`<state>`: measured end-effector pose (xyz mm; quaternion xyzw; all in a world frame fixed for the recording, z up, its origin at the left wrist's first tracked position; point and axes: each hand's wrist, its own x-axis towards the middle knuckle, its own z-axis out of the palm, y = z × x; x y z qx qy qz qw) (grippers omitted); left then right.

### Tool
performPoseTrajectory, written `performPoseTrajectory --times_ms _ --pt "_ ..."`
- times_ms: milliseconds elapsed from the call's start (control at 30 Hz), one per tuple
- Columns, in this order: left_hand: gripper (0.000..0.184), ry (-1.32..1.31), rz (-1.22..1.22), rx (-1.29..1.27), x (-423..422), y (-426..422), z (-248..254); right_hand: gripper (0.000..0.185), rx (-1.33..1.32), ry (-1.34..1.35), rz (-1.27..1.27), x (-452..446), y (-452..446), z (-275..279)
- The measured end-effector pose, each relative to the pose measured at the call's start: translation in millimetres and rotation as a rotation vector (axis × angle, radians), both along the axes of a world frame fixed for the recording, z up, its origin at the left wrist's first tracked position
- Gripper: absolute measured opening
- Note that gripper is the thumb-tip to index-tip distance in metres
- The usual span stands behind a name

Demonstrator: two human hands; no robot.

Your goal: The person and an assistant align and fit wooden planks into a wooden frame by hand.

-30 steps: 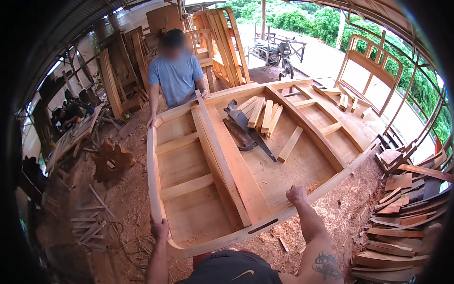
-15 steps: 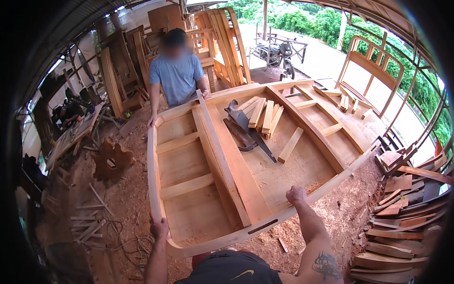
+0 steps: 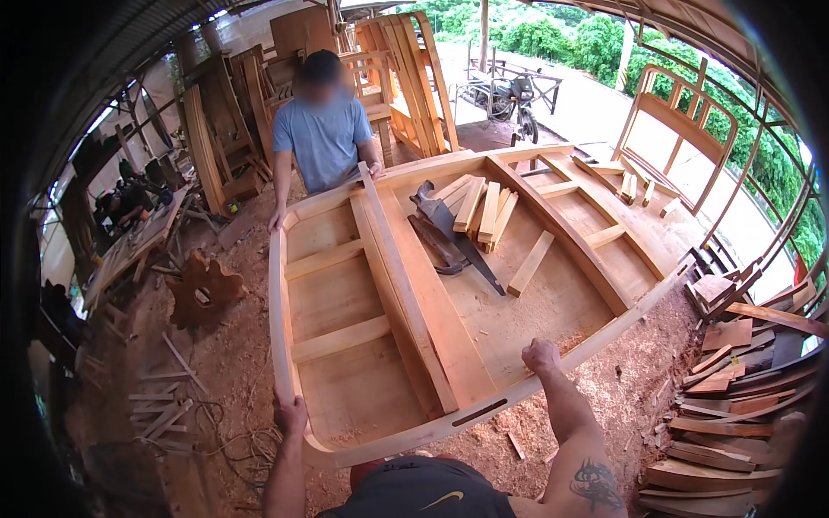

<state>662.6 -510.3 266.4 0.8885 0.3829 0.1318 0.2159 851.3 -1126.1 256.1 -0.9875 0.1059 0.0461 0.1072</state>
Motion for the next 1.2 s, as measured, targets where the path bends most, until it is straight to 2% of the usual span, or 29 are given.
performPoseTrajectory --times_ms 333,367,433,567,633,800,1133,1200 --pt "0.077 0.023 0.01 0.016 0.1 -2.0 1.0 0.037 -0.011 0.049 0.009 -2.1 4.4 12.4" --pt "0.079 0.001 0.023 0.003 1.1 2.9 -10.7 0.036 -0.024 0.074 0.011 -5.1 9.0 21.6" --pt "0.079 0.016 0.042 0.017 0.6 5.6 -14.3 0.035 -0.057 0.063 0.014 6.8 -1.5 -6.2" --pt "0.078 -0.05 0.036 0.061 0.0 10.7 -24.9 0.034 -0.101 0.008 0.038 8.4 -7.7 -15.4" --pt "0.077 0.018 0.017 0.027 -0.6 9.6 -12.2 0.033 -0.12 -0.014 0.06 12.4 -13.4 -26.0" --pt "0.078 0.036 0.046 -0.013 -2.5 9.4 -8.1 0.03 -0.136 -0.084 0.082 13.4 -15.9 -31.9" --pt "0.079 0.004 0.019 0.012 -7.4 12.2 -17.9 0.035 -0.122 -0.159 0.179 14.4 -20.4 -32.3" --pt "0.079 0.001 0.011 0.013 -7.4 12.5 -20.4 0.035 -0.291 0.041 0.292 23.2 -32.8 -45.6"
